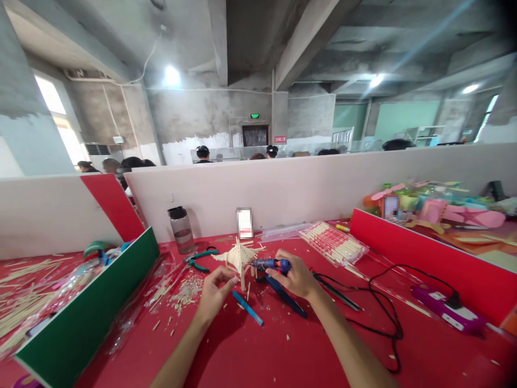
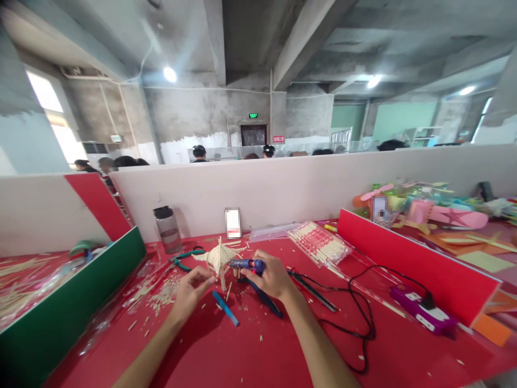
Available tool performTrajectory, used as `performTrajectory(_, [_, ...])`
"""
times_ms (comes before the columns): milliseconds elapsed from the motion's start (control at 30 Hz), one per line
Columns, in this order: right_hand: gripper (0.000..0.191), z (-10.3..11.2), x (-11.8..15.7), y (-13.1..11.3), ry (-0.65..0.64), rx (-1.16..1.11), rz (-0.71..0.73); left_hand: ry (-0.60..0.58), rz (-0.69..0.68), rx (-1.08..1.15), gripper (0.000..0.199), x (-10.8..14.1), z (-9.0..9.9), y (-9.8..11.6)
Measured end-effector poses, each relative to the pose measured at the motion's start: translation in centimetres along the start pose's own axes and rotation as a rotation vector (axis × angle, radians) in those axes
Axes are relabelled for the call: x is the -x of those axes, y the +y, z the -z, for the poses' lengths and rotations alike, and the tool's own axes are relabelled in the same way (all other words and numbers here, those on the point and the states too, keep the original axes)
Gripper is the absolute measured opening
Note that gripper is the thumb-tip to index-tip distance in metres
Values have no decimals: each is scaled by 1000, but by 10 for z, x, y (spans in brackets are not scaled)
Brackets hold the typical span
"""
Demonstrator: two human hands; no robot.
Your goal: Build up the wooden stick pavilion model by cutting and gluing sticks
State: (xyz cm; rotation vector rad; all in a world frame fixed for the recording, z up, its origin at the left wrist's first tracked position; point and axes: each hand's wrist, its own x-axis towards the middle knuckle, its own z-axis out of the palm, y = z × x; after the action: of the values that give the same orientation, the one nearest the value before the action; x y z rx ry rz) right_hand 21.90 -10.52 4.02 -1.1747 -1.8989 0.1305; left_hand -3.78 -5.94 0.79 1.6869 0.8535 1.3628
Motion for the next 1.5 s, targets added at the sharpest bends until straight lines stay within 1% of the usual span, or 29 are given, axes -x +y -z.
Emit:
performTrajectory(200, [30, 0, 0, 0, -14, -69, 14, 0, -4, 11, 23, 0, 0, 0])
performTrajectory(367, [33, -1, 1, 2, -10, -117, -58, -7, -12, -9, 22, 0, 2, -2])
performTrajectory(533, [31, 2, 0, 0, -10, -139, -10, -22, -5, -9, 21, -1, 3, -1])
performTrajectory(767, [31, -2, 0, 2, -12, -95, 14, -21, -10, -3, 22, 0, 2, 1])
performTrajectory(1033, [35, -7, 0, 3, 1, -32, 37, -36, -10, 6, 22, -1, 1, 2])
performTrajectory(1500, [35, -6, 0, 2, -26, 4, 32, -38, -12, 1, 22, 0, 1, -2])
